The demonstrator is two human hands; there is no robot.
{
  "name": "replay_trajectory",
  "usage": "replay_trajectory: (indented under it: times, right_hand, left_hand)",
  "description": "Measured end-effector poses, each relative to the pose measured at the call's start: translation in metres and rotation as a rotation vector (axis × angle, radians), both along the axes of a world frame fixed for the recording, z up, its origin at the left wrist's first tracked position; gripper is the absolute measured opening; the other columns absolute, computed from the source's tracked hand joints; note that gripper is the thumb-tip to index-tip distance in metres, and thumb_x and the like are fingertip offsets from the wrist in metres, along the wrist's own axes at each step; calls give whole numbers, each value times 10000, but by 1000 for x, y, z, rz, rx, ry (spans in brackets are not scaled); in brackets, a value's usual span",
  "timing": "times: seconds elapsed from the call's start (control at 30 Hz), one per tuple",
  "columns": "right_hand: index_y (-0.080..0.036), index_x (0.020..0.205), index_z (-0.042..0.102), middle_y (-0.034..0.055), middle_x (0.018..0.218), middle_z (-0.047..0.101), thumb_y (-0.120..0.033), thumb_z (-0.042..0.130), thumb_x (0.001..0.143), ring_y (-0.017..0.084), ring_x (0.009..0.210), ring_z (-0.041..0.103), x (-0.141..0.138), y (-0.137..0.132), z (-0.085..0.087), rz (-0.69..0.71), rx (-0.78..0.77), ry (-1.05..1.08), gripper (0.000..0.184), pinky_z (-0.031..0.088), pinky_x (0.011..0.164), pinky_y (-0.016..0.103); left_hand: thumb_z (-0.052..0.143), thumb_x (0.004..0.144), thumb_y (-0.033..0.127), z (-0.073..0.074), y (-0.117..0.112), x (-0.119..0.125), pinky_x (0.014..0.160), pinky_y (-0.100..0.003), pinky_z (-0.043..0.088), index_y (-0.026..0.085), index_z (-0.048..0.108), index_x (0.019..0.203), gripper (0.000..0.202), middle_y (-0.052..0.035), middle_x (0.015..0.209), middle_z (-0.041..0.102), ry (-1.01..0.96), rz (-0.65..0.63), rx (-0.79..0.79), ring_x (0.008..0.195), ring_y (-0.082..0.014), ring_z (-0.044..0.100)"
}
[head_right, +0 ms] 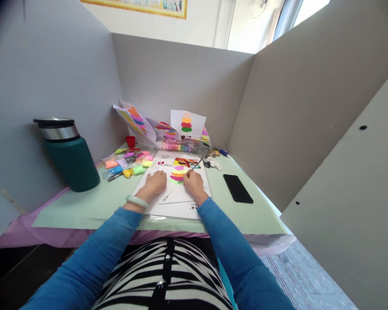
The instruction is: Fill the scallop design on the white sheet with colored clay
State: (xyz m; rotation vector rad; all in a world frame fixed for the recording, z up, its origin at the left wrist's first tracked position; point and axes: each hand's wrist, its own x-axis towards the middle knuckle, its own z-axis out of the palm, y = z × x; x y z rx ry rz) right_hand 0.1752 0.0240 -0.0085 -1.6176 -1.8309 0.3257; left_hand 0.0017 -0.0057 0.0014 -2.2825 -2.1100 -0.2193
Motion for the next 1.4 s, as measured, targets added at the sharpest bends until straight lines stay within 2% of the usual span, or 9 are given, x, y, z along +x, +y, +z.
replay_trajectory:
  times: [0.3,0.6,1.1,1.4]
  right_hand:
    - [-164,863,689,71,816,714,-251,480,832,173,778,636,7,3,-2,-66,-4,-25,229,413,713,236]
    - [-178,847,681,43,740,703,-252,485,829,163,755,636,-1,-4,2,8,22,20,210,419,698,221]
    - [-170,874,686,66,791,711,-254,479,837,176,784,641,2,-1,0,-62,22,-14,227,415,707,234]
    - [-180,876,679,52,795,715,-266,477,842,164,783,640,-3,-1,0,-10,12,-29,221,409,703,225]
  left_hand:
    - [297,891,84,-1,1,-1,1049,-584,296,114,532,1260,439,-192,1393,467,23,-4,-7,1298,-285,406]
    - [298,887,82,1,2,1,1045,-574,301,118,527,1265,443,-188,1391,471,19,13,-22,1298,-276,402]
    - [286,886,80,1,-2,0,1052,-570,294,141,540,1248,446,-177,1389,473,10,4,-4,1297,-273,405]
    - [302,878,75,2,-2,1,1047,-579,298,120,534,1249,440,-188,1381,477,15,6,-12,1293,-276,403]
